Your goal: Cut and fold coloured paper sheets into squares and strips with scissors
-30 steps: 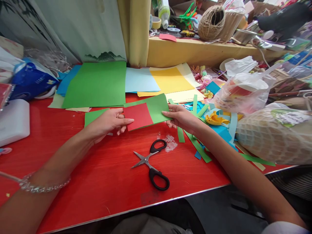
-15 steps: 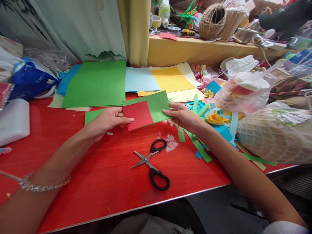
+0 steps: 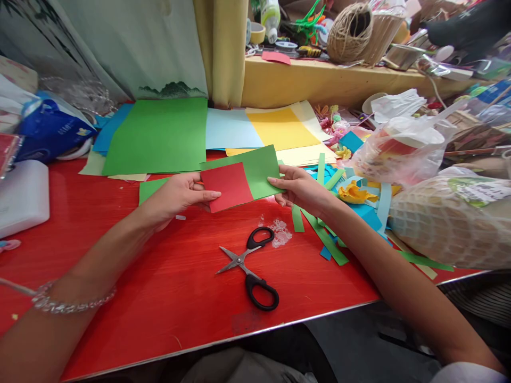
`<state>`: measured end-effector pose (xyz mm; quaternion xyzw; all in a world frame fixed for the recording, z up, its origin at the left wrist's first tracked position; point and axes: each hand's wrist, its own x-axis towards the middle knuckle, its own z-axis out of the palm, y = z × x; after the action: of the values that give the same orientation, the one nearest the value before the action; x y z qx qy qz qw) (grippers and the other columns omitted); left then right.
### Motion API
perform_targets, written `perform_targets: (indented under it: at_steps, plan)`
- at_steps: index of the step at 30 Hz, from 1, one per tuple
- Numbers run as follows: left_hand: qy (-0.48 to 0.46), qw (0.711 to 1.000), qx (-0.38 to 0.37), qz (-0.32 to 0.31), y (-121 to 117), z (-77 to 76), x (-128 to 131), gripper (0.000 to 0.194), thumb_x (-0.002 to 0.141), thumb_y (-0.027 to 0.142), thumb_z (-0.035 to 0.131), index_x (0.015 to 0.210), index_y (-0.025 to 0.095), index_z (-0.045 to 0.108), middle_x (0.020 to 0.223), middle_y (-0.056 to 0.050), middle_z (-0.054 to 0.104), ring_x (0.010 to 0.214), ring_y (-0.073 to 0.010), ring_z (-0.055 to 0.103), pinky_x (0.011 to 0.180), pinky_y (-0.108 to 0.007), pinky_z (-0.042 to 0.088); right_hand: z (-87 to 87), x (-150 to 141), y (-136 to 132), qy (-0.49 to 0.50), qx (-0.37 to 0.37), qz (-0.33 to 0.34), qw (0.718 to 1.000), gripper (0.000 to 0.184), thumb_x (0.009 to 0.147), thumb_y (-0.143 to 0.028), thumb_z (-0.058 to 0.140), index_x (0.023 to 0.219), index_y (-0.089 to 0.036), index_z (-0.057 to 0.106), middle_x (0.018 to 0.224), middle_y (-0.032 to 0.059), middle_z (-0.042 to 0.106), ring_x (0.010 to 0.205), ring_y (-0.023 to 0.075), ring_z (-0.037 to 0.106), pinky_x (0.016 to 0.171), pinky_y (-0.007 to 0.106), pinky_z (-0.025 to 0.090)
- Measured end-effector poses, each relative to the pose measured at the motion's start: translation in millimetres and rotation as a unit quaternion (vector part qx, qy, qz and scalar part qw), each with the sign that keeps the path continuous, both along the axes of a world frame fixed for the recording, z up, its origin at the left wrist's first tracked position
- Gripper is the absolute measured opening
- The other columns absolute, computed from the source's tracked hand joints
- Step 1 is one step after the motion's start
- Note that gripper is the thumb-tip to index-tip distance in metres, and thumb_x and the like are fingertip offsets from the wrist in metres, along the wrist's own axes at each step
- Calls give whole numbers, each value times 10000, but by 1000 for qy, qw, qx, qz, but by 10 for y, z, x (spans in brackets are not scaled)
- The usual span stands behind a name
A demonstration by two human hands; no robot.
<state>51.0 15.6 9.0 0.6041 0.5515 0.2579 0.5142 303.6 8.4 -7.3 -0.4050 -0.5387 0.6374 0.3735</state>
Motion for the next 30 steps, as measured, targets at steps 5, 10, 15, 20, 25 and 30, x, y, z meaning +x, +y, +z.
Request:
perform_targets:
  at_steps: [5, 10, 15, 20, 25, 30]
  plan:
    - [-6, 1000, 8, 2, 6, -21, -10, 206, 649, 296, 736, 662, 187, 562, 585, 4, 637, 463, -103, 569, 325, -159, 286, -1, 1, -5, -3, 1, -2, 1000, 179, 813, -230, 605, 980, -177, 570, 804, 6, 546, 428, 35, 485, 344, 194, 301]
    - [-7, 1000, 8, 12, 13, -39, -18, 216, 640, 287, 741, 645, 180, 554, 596, -9, 642, 490, -116, 589, 331, -157, 305, -6, 8, -10, -8, 4, -4, 1000, 202, 812, -246, 607, 1001, -184, 569, 830, 10, 553, 437, 31, 473, 345, 191, 313]
    - [-38, 999, 0, 31, 3, -20, 8, 200, 628, 253, 750, 645, 176, 565, 598, 0, 624, 501, -110, 585, 322, -149, 317, 10, -2, -18, 7, 9, 0, 1000, 196, 808, -265, 612, 976, -175, 567, 789, 3, 554, 427, 34, 481, 337, 188, 306]
    - [-67, 996, 1, 65, -14, 11, 36, 199, 609, 230, 757, 643, 156, 576, 586, -6, 612, 504, -109, 573, 368, -163, 394, 67, -19, -30, 15, 32, -27, 999, 217, 795, -373, 619, 872, -190, 533, 607, -43, 508, 399, 51, 464, 352, 193, 313]
    - [-133, 988, 7, 73, -32, 4, 49, 244, 601, 250, 770, 767, 153, 619, 637, 3, 644, 560, -116, 604, 496, -197, 484, 102, -74, -87, 27, 57, -34, 997, 395, 741, -584, 562, 854, -208, 517, 590, -33, 527, 439, 85, 491, 371, 209, 344]
    - [-149, 984, 62, 70, -76, 2, 112, 219, 624, 249, 750, 781, 156, 630, 634, 9, 652, 600, -128, 618, 578, -213, 508, 95, -228, -210, 13, 36, 5, 999, 322, 734, -452, 645, 806, -144, 584, 538, 10, 569, 456, 120, 534, 393, 237, 415]
